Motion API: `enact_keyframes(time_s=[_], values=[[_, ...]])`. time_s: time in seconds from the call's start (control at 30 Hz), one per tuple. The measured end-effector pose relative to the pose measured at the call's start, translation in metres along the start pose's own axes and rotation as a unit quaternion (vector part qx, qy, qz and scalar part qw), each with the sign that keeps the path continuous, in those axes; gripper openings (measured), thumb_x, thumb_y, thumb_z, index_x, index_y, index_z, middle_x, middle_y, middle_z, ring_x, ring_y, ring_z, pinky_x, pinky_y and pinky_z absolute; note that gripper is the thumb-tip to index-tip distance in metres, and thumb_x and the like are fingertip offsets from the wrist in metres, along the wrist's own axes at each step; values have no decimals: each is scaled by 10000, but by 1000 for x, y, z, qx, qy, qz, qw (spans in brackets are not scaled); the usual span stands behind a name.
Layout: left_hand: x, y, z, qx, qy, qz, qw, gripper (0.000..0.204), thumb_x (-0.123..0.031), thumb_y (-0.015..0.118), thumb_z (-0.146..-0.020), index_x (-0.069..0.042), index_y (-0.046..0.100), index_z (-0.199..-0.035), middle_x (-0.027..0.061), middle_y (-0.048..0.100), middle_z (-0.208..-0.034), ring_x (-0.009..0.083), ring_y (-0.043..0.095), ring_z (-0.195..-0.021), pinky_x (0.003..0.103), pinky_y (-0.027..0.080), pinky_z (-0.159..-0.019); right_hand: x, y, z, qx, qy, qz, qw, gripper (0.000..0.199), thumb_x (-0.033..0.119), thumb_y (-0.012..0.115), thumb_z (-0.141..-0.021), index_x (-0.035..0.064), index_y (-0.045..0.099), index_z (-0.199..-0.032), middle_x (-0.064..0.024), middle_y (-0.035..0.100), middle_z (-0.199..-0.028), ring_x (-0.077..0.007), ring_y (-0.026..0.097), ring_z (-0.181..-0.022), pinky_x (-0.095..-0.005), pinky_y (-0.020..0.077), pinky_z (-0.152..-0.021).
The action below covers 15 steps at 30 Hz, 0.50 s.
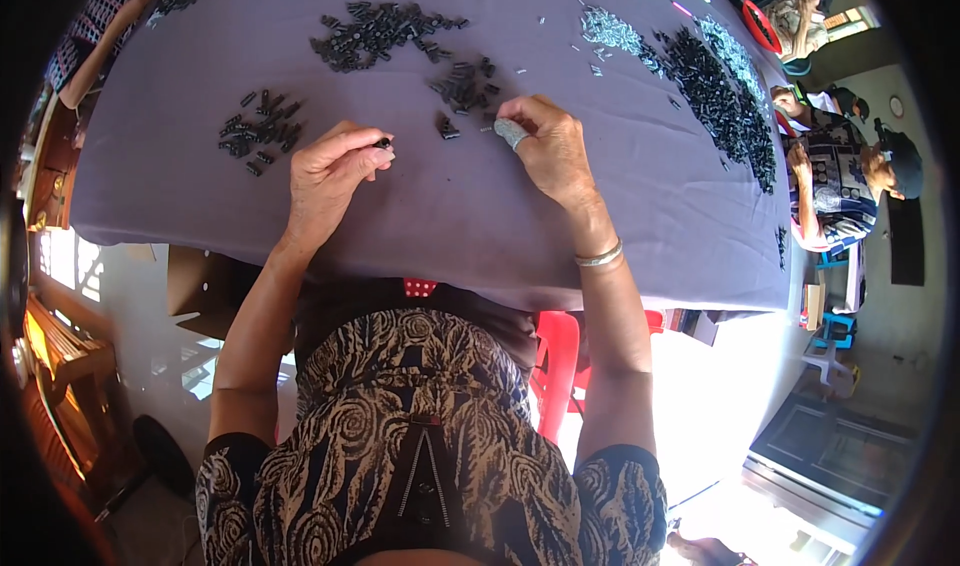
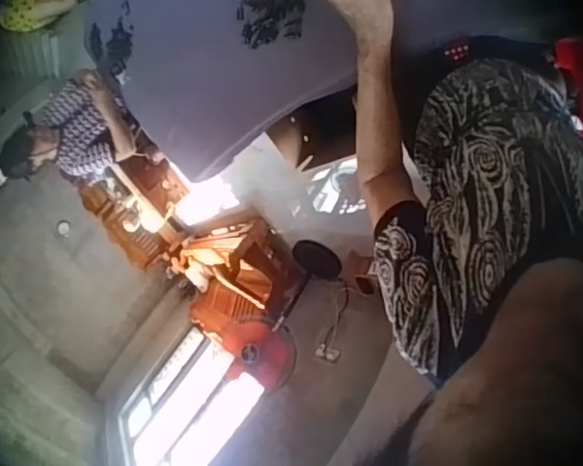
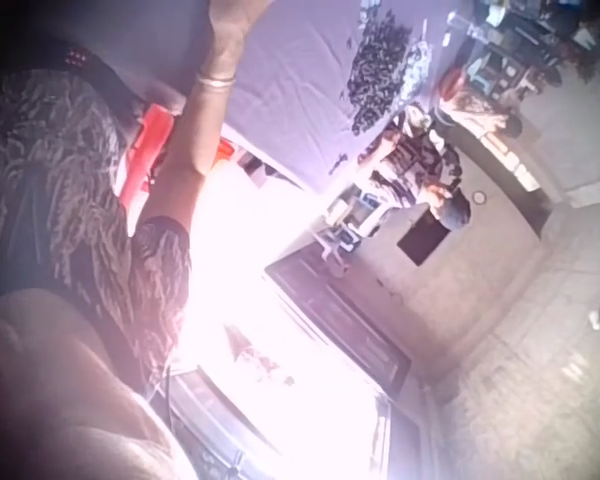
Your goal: Manually assembling small black plastic components at a workshop table.
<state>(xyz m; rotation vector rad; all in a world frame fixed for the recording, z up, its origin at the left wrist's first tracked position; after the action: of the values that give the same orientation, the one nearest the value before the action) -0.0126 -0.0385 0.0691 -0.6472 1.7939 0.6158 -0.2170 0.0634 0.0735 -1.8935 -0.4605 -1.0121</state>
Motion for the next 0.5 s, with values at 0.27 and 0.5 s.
enact_keyframes(time_s=[0.27,0.5], values=[[14,15,5,31,-16,-2,999,156,-33,601,-841,19,631,-986,41,585,-820,82,565,-703,198,450,-570,14,22,0,34,-52,160,985,115,-14,609,-726,32,596,-831,-100,589,-798,-270,595,-698,-345,470,-633],[25,25,7,52,-47,-3,998,173,-38,542,-880,32,606,-1025,53,560,-834,96,550,-698,209,451,-582,33,36,7,115,-16,-50,992,19,-1,566,-811,17,561,-817,-33,585,-748,-112,558,-643,-260,443,-573]])
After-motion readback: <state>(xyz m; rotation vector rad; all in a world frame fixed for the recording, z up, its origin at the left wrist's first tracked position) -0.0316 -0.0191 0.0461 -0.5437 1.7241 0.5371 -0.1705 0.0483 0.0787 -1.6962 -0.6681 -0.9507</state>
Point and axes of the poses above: each hand's wrist, its own z-axis away from the middle knuckle, its own y-axis out of the palm, x = y × z, the point moved 9 cm from there along -z, towards the middle knuckle
